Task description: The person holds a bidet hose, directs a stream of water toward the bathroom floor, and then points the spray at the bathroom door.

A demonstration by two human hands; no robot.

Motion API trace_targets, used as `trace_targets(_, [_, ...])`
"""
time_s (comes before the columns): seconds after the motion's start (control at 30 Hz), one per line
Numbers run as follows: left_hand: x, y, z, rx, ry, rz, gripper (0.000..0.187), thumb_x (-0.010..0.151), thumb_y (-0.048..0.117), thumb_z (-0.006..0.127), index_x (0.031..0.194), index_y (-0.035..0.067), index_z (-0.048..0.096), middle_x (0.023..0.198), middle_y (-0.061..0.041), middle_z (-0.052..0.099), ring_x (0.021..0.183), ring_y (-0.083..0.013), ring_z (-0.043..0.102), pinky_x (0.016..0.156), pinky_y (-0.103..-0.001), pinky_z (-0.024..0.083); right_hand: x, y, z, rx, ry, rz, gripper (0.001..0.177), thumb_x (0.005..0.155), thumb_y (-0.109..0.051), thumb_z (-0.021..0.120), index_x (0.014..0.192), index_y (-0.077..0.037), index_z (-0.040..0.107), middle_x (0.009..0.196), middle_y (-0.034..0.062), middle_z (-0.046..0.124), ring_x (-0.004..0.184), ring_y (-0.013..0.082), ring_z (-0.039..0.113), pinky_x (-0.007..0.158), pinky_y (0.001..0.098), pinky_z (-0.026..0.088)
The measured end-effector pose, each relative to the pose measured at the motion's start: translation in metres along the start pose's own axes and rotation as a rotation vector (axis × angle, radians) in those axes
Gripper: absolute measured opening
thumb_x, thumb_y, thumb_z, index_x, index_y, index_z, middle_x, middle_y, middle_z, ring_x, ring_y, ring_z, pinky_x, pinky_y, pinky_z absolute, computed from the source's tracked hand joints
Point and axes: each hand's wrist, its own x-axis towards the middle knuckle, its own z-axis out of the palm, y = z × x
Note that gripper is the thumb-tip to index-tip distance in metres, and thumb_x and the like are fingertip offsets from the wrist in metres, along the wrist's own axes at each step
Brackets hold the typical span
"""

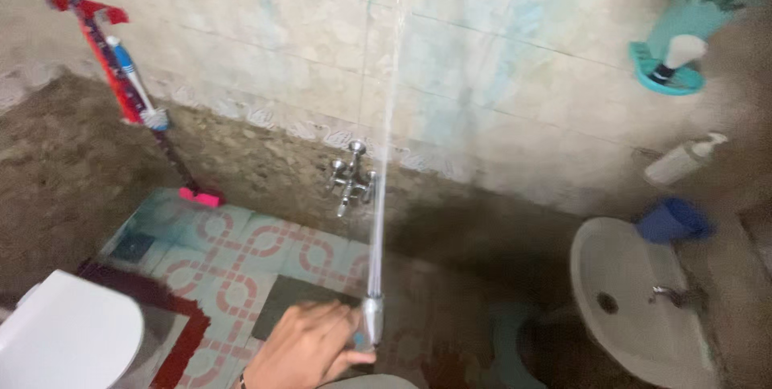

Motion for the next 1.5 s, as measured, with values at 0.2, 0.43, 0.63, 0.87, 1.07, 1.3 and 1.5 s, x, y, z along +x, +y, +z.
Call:
trace_targets(0.2, [0.008,-0.013,-0.009,-0.017,-0.061,-0.274,0.048,0.090,0.046,0.074,0.101,0.000,0.066,0.082,-0.015,0.070,0.071,-0.0340,0.069,0.065,-0.044,0.056,0.012,0.018,0.033,-0.130,-0.054,-0.087,0.076,0.102,-0.055,0.040,0.163,-0.012,0.025,0.169,0.0221,0.023,0.156,0.0457,0.011,0.120,0.0646,0.006])
trace_targets(0.43, [0.007,-0.039,-0.011,0.105,0.053,-0.378,0.048,0.090,0.037,0.072,0.112,-0.004,0.061,0.089,-0.021,0.068,0.079,-0.0413,0.068,0.068,-0.047,0.055,0.110,-0.059,-0.041,0.145,-0.005,-0.191,0.082,0.106,-0.058,0.036,0.167,-0.008,0.018,0.175,0.0199,0.009,0.159,0.0464,0.002,0.124,0.0675,0.000])
trace_targets(0.63, [0.016,-0.056,-0.018,0.157,0.070,-0.353,0.041,0.093,0.036,0.070,0.106,-0.001,0.059,0.099,-0.023,0.069,0.083,-0.0427,0.068,0.070,-0.048,0.055,0.132,-0.091,-0.077,0.208,-0.038,-0.215,0.085,0.101,-0.065,0.036,0.164,-0.012,0.017,0.171,0.0179,0.005,0.156,0.0432,-0.007,0.121,0.0659,-0.005])
trace_targets(0.87, [0.027,-0.048,-0.019,0.153,-0.012,-0.299,0.040,0.097,0.043,0.063,0.096,0.003,0.058,0.096,-0.021,0.070,0.084,-0.0408,0.069,0.072,-0.049,0.056,0.134,-0.087,-0.031,0.186,0.127,-0.278,0.083,0.103,-0.069,0.029,0.166,-0.016,0.020,0.176,0.0164,0.015,0.162,0.0363,0.009,0.129,0.0700,0.004])
trace_targets(1.07, [0.028,-0.020,-0.011,0.070,0.038,-0.143,0.041,0.100,0.041,0.062,0.101,0.000,0.055,0.113,-0.022,0.070,0.094,-0.0399,0.070,0.076,-0.046,0.057,0.111,-0.087,-0.016,0.155,0.270,-0.342,0.078,0.103,-0.067,0.036,0.164,-0.019,0.024,0.168,0.0277,0.022,0.157,0.0453,0.014,0.123,0.0674,0.010])
trace_targets(1.3, [0.019,-0.029,-0.014,0.126,0.040,-0.234,0.042,0.099,0.041,0.064,0.103,0.000,0.058,0.107,-0.020,0.071,0.092,-0.0389,0.071,0.076,-0.047,0.058,0.103,-0.094,0.013,0.502,0.462,-0.515,0.075,0.112,-0.066,0.040,0.166,-0.015,0.028,0.171,0.0262,0.019,0.156,0.0433,0.023,0.129,0.0673,0.022])
trace_targets(1.5, [0.020,-0.028,-0.030,0.185,0.060,-0.370,0.048,0.096,0.043,0.066,0.114,-0.001,0.061,0.103,-0.019,0.072,0.087,-0.0370,0.072,0.070,-0.045,0.058,0.102,-0.106,0.009,0.248,0.050,-0.412,0.076,0.094,-0.063,0.053,0.153,-0.015,0.042,0.162,0.0179,0.032,0.147,0.0508,0.028,0.113,0.0722,0.022])
